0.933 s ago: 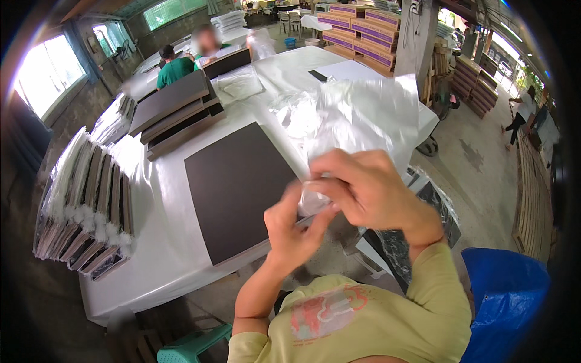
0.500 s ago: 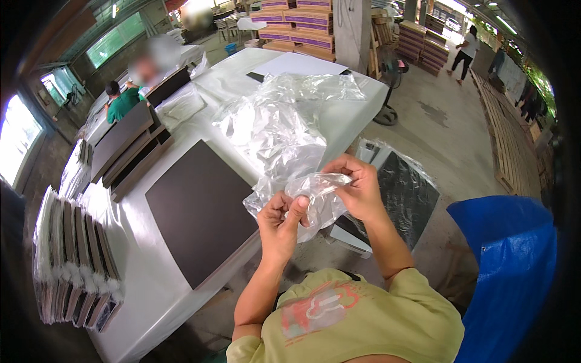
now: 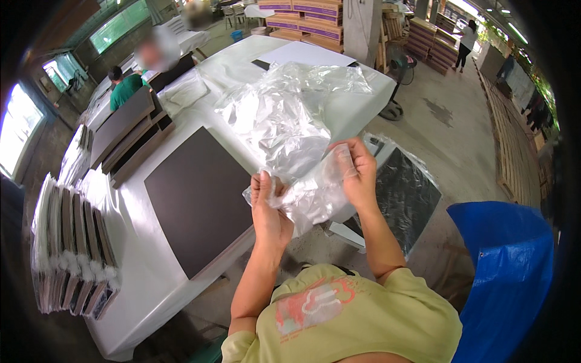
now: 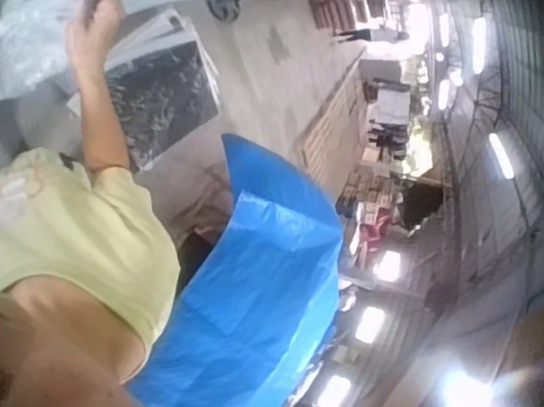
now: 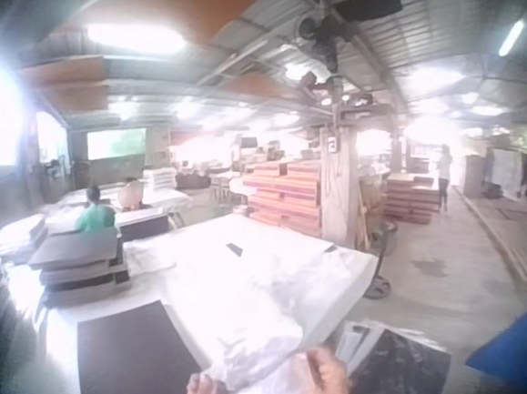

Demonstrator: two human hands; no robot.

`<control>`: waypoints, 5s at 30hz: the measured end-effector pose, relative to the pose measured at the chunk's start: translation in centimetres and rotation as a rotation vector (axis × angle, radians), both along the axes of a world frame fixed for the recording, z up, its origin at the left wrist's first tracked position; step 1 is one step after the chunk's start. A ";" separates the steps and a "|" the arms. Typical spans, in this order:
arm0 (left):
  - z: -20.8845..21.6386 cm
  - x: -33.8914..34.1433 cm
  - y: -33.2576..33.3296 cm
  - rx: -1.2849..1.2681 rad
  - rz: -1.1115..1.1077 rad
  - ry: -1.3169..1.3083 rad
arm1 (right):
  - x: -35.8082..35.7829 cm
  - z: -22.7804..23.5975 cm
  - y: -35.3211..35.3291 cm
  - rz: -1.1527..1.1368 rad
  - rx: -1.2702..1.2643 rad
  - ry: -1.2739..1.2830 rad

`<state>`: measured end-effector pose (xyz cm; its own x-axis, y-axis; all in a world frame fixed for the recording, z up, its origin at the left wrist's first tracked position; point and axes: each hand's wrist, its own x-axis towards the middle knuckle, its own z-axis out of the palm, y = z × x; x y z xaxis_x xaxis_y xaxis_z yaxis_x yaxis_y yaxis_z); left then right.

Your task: The person wraps individual flat rectangular panels in plastic sheets, secures the wrapping by hand, and places the wrapped panels into a stack.

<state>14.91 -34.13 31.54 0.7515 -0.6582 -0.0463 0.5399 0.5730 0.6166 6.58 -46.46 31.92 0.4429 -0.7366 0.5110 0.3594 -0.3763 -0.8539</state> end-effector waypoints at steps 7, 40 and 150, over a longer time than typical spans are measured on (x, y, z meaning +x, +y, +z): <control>-9.8 3.3 12.7 0.794 0.042 -1.137 | -1.3 -2.2 -6.7 -0.149 0.481 -0.301; -6.8 2.8 16.6 0.622 0.621 -0.718 | 9.5 -6.5 15.7 0.527 -0.372 0.279; -17.3 4.2 39.0 0.633 0.380 -0.004 | 3.9 -17.5 2.4 1.282 0.871 0.335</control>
<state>19.11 4.86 14.23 0.9233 -0.2002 -0.3278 0.3720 0.2537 0.8929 10.44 -44.08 14.42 0.9761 0.1959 -0.0944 -0.2005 0.6427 -0.7394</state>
